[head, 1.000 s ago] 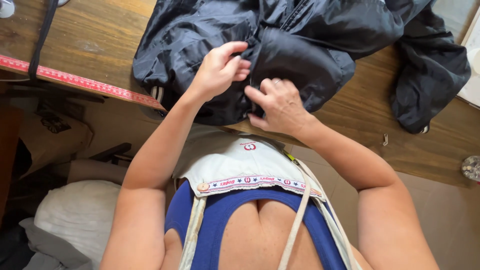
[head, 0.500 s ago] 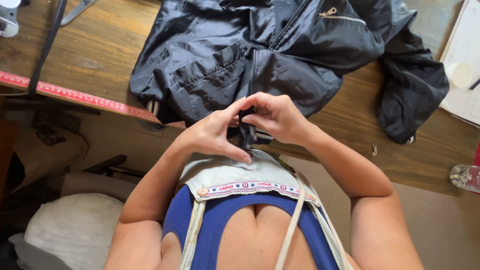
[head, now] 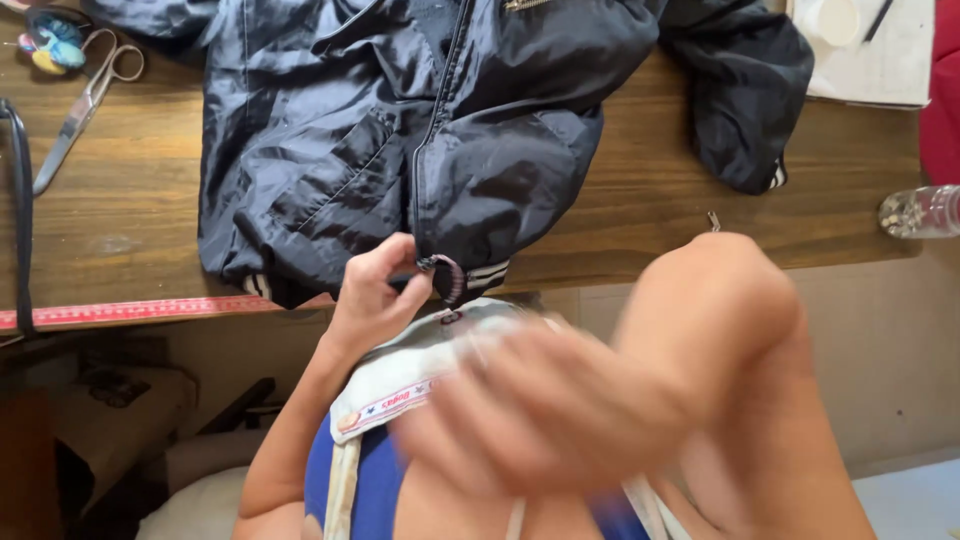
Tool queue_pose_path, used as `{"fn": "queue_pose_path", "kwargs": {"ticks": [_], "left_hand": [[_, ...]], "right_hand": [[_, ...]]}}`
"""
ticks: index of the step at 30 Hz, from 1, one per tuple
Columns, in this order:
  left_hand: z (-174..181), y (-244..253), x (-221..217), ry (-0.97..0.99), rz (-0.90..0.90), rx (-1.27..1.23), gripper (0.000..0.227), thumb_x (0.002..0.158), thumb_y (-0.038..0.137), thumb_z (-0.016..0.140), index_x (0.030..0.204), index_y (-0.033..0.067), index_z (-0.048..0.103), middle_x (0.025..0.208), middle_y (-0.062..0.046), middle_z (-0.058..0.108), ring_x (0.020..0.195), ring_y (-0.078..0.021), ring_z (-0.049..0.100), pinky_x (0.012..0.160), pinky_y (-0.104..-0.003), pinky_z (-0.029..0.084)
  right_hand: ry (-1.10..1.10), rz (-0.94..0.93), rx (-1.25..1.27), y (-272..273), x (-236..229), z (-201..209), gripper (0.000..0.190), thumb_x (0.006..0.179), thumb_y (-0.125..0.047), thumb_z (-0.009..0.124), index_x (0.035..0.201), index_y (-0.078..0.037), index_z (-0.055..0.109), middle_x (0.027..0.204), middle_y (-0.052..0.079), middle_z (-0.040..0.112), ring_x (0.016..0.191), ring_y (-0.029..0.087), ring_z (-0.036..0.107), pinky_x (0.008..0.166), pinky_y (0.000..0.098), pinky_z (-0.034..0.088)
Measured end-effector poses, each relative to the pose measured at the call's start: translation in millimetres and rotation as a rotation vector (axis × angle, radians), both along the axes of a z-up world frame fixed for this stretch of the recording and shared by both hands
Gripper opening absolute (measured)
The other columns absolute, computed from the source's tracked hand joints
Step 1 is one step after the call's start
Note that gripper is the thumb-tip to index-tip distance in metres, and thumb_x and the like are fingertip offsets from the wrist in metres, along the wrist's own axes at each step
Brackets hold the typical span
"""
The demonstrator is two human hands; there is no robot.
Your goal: Repairing a zipper on a black jacket using a small hand tool.
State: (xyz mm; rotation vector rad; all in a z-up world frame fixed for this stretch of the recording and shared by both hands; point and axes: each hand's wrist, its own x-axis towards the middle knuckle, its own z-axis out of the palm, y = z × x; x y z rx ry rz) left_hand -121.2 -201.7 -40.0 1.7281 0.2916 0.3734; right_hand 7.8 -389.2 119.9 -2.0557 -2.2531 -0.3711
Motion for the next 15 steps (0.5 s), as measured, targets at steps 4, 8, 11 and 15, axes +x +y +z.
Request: {"fn": "queue_pose_path", "kwargs": {"ticks": [4, 8, 11, 15], "left_hand": [[3.0, 5.5, 8.1, 0.012, -0.045, -0.334, 0.023, 0.091, -0.003, 0.056, 0.107, 0.0091, 0.067, 0.083, -0.004, 0.074, 0.078, -0.0099, 0.067, 0.080, -0.032, 0.059], [-49.2, 14.4, 9.5, -0.057, -0.022, -0.632, 0.022, 0.092, 0.004, 0.053, 0.112, 0.0049, 0.062, 0.087, -0.007, 0.066, 0.081, -0.0129, 0.065, 0.079, -0.032, 0.057], [-28.0, 11.7, 7.4, -0.070, 0.017, -0.703, 0.017, 0.095, 0.004, 0.059, 0.112, 0.0025, 0.057, 0.095, -0.007, 0.061, 0.083, -0.0118, 0.065, 0.074, -0.029, 0.059], [-2.5, 15.0, 12.1, -0.029, -0.018, -0.622, 0.017, 0.101, 0.008, 0.063, 0.116, 0.0004, 0.061, 0.098, -0.005, 0.066, 0.086, -0.0068, 0.064, 0.077, -0.026, 0.058]], "right_hand": [[0.071, -0.013, -0.041, -67.3, -8.5, 23.6, 0.009, 0.081, -0.016, 0.058, 0.083, -0.013, 0.050, 0.064, 0.003, 0.040, 0.047, 0.028, 0.040, 0.042, 0.0441, 0.031], [0.131, -0.026, -0.091, -50.3, -17.4, 34.3, 0.011, 0.087, -0.023, 0.056, 0.087, -0.014, 0.050, 0.065, 0.003, 0.043, 0.048, 0.027, 0.042, 0.040, 0.0435, 0.032], [0.190, -0.043, -0.137, -41.4, -24.7, 43.8, 0.015, 0.091, -0.028, 0.054, 0.089, -0.014, 0.051, 0.066, 0.003, 0.045, 0.048, 0.027, 0.044, 0.039, 0.0431, 0.033], [0.264, -0.087, -0.189, -27.1, -28.5, 56.1, 0.022, 0.098, -0.036, 0.052, 0.093, -0.015, 0.051, 0.067, 0.003, 0.048, 0.048, 0.026, 0.047, 0.038, 0.0425, 0.034]]}}
